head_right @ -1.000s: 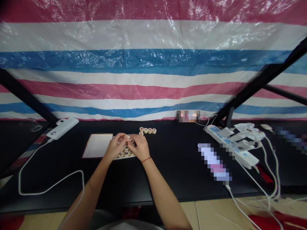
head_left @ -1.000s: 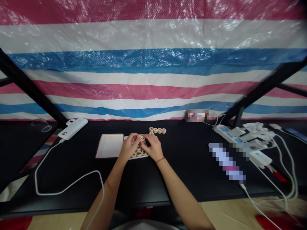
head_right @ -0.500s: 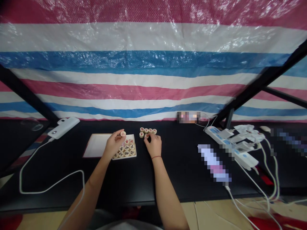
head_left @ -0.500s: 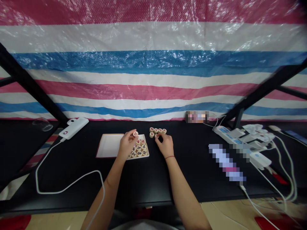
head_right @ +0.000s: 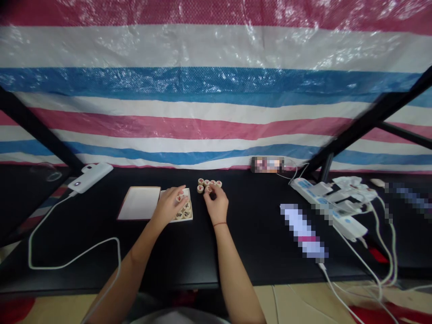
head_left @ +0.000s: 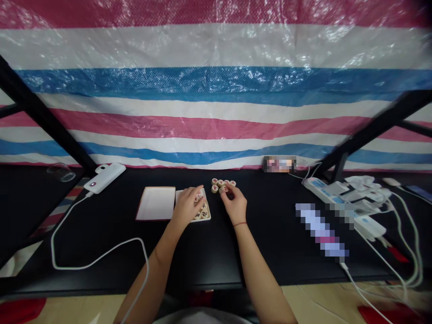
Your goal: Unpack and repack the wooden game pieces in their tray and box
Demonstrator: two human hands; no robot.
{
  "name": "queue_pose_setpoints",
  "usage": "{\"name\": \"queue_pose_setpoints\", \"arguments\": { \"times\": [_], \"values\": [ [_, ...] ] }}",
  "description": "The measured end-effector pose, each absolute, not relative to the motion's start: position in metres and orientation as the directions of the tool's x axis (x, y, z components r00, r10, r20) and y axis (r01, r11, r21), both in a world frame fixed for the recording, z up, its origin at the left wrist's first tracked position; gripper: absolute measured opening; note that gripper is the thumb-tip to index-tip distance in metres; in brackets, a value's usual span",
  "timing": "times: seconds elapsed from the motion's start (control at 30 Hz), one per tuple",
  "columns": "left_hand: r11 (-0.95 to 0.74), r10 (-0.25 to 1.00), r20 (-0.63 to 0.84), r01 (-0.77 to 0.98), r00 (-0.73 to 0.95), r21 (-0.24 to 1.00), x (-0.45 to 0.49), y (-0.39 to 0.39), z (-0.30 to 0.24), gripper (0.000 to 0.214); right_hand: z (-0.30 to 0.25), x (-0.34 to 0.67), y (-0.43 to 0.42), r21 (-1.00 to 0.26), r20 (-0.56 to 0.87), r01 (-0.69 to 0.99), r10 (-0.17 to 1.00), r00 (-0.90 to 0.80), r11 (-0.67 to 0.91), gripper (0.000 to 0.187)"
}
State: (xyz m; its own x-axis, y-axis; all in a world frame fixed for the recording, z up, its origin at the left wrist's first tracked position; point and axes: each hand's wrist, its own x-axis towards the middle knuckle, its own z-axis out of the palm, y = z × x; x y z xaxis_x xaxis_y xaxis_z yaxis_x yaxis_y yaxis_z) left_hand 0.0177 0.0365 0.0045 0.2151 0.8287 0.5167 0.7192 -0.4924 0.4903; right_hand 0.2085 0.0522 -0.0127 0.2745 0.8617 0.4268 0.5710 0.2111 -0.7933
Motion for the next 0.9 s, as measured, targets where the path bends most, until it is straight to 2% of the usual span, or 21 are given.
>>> {"name": "queue_pose_setpoints", "arguments": {
  "times": [0.07, 0.17, 0.33, 0.4, 0.57, 0.67, 0.8, 0.9],
  "values": [
    [-0.446, 0.845, 0.51, 0.739, 0.162, 0.505, 0.013, 0.038, 0.004, 0.031, -0.021, 0.22, 0.059, -0.742, 0.41, 0.655, 0.871, 0.272, 0.145, 0.031],
    [-0.404, 0.866, 0.487, 0.734, 0.114, 0.546, 0.007, 0.041, 0.002, 0.028, -0.028, 0.226, 0.063, -0.665, 0.396, 0.736, 0.896, 0.202, 0.127, 0.025],
    [-0.347, 0.895, 0.439, 0.741, 0.078, 0.575, 0.007, 0.04, 0.004, 0.025, -0.035, 0.222, 0.066, -0.592, 0.415, 0.795, 0.896, 0.16, 0.133, 0.018],
    [-0.277, 0.916, 0.399, 0.773, 0.033, 0.571, 0.008, 0.038, 0.009, 0.025, -0.037, 0.222, 0.067, -0.593, 0.421, 0.792, 0.894, 0.151, 0.145, 0.018],
    [-0.007, 0.97, 0.218, 0.885, -0.107, 0.465, 0.008, 0.032, 0.023, 0.027, -0.031, 0.219, 0.064, -0.597, 0.465, 0.783, 0.87, 0.164, 0.172, 0.021],
    [0.031, 0.986, 0.142, 0.929, -0.09, 0.369, 0.011, 0.031, 0.025, 0.025, -0.02, 0.21, 0.056, -0.604, 0.539, 0.755, 0.829, 0.152, 0.255, 0.021],
    [-0.016, 0.996, 0.088, 0.949, -0.012, 0.314, 0.017, 0.029, 0.02, 0.033, -0.012, 0.188, 0.042, -0.675, 0.467, 0.605, 0.88, -0.093, 0.422, 0.026],
    [-0.034, 0.997, 0.073, 0.948, 0.012, 0.317, 0.019, 0.028, 0.017, 0.035, -0.015, 0.175, 0.038, -0.677, 0.395, 0.597, 0.897, -0.199, 0.43, 0.026]
  ]
}}
